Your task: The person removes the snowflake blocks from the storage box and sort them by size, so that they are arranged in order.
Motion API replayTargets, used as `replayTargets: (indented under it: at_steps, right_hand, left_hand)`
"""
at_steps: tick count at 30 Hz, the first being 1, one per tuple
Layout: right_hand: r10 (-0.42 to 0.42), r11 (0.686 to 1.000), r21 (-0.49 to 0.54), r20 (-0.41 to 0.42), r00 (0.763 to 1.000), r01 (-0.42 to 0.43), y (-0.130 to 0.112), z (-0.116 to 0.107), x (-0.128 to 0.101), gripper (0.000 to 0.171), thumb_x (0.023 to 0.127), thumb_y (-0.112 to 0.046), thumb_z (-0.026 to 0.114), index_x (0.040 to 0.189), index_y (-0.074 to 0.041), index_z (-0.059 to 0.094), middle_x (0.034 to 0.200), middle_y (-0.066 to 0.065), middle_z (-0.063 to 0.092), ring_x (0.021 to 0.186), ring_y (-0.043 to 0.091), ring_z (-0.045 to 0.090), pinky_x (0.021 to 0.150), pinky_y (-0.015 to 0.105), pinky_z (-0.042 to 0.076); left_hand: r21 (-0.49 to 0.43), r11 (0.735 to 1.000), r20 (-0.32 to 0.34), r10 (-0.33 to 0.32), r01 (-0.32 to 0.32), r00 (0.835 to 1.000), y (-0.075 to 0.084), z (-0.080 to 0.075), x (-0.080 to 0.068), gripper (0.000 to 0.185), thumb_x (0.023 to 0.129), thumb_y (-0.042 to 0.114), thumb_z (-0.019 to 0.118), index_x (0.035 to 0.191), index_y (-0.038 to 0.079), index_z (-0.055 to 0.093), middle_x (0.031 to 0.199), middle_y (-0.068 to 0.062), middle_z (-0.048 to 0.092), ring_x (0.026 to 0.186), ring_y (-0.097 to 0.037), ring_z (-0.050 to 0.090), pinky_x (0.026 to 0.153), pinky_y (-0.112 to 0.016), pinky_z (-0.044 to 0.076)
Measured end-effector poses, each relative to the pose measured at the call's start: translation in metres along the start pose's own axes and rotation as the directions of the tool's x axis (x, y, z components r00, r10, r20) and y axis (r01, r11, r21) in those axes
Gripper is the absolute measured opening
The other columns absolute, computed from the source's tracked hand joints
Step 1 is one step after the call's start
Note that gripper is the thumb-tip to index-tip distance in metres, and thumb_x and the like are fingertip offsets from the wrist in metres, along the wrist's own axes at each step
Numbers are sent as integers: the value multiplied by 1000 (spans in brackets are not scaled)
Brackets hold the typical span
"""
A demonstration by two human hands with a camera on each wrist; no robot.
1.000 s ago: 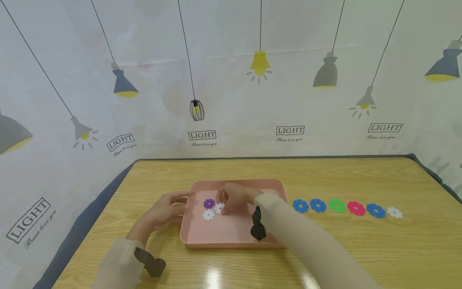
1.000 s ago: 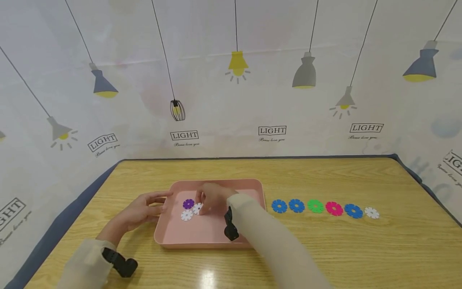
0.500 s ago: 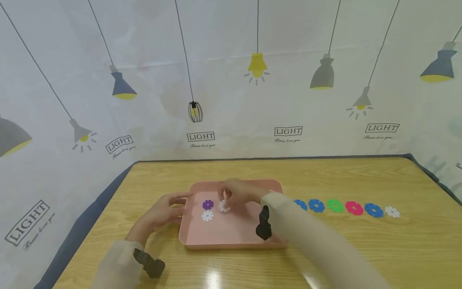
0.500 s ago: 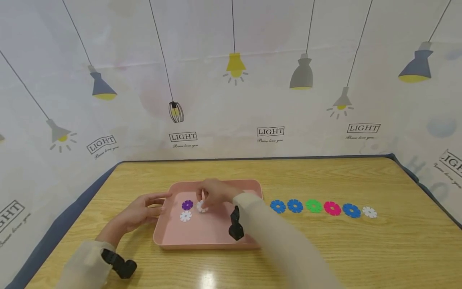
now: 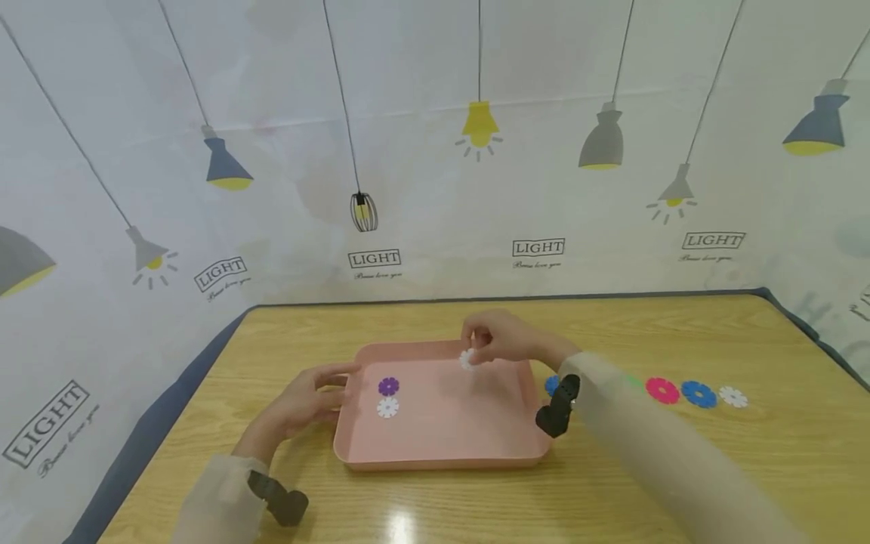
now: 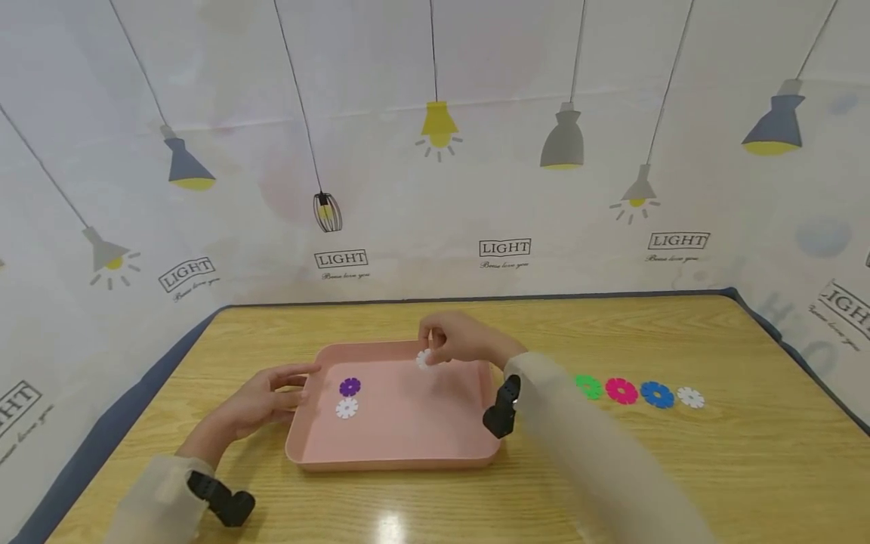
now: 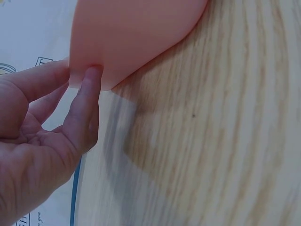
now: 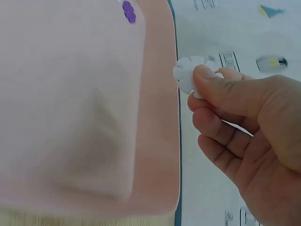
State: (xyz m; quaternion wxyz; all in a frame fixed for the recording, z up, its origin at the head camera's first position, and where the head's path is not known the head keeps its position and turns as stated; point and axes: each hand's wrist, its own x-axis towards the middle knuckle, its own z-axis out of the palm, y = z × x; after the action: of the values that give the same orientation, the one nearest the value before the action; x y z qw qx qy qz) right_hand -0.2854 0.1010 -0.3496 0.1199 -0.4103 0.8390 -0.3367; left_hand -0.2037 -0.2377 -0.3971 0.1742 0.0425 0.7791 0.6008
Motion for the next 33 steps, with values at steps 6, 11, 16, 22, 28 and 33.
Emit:
replayTargets:
  at_steps: [6, 11, 16, 22, 28, 33]
  right_hand:
    - [31, 999, 28, -91, 995, -28, 26, -19, -35, 12, 80, -4, 68, 84, -9, 57, 59, 0, 51, 52, 11, 42, 49, 25, 38]
    - [101, 995, 35, -174, 980, -96, 51, -33, -70, 11, 82, -6, 67, 87, -6, 57, 59, 1, 53, 50, 11, 42, 48, 26, 39]
    - [159, 985, 108, -257, 953, -135, 75, -44, -114, 13, 82, -5, 67, 88, -2, 55, 59, 0, 52, 51, 12, 44, 47, 25, 40]
    - [228, 973, 59, -356, 906, -222, 95, -59, -172, 12, 84, -7, 65, 90, -2, 55, 61, 5, 53, 53, 22, 48, 49, 28, 43]
    - [374, 909, 13, -468, 800, -417, 114, -70, -226, 22, 88, -16, 62, 99, 2, 54, 69, 9, 58, 59, 18, 52, 51, 29, 44]
    - [476, 833, 1, -511, 715, -554, 133, -73, -265, 34, 90, -27, 59, 105, 3, 53, 76, 8, 62, 60, 10, 53, 50, 27, 43]
  left_hand:
    - [6, 1000, -5, -7, 7, 1000, 0, 0, 0, 49, 91, 2, 52, 138, 1, 37, 133, -28, 37, 104, -30, 55, 82, -41, 51]
    - [-2, 1000, 11, 6, -6, 1000, -1, -1, -1, 50, 92, 2, 51, 139, -1, 35, 133, -30, 36, 104, -31, 55, 82, -41, 51]
    - [-15, 1000, 24, 14, -14, 1000, -3, -2, 0, 50, 92, 1, 50, 139, -2, 34, 134, -30, 35, 105, -32, 54, 82, -42, 51]
    - [-20, 1000, 11, 5, -5, 1000, -4, -2, 1, 49, 92, 1, 51, 139, 0, 36, 134, -29, 35, 105, -32, 55, 82, -41, 51]
    - [-1, 1000, 4, 1, -1, 1000, -4, -4, 0, 50, 92, 4, 53, 139, 2, 37, 134, -28, 36, 104, -30, 55, 81, -40, 51]
    - [-3, 1000, 5, 1, -1, 1000, -2, -3, 0, 49, 92, 3, 52, 138, 1, 37, 133, -28, 37, 104, -31, 55, 82, -40, 51]
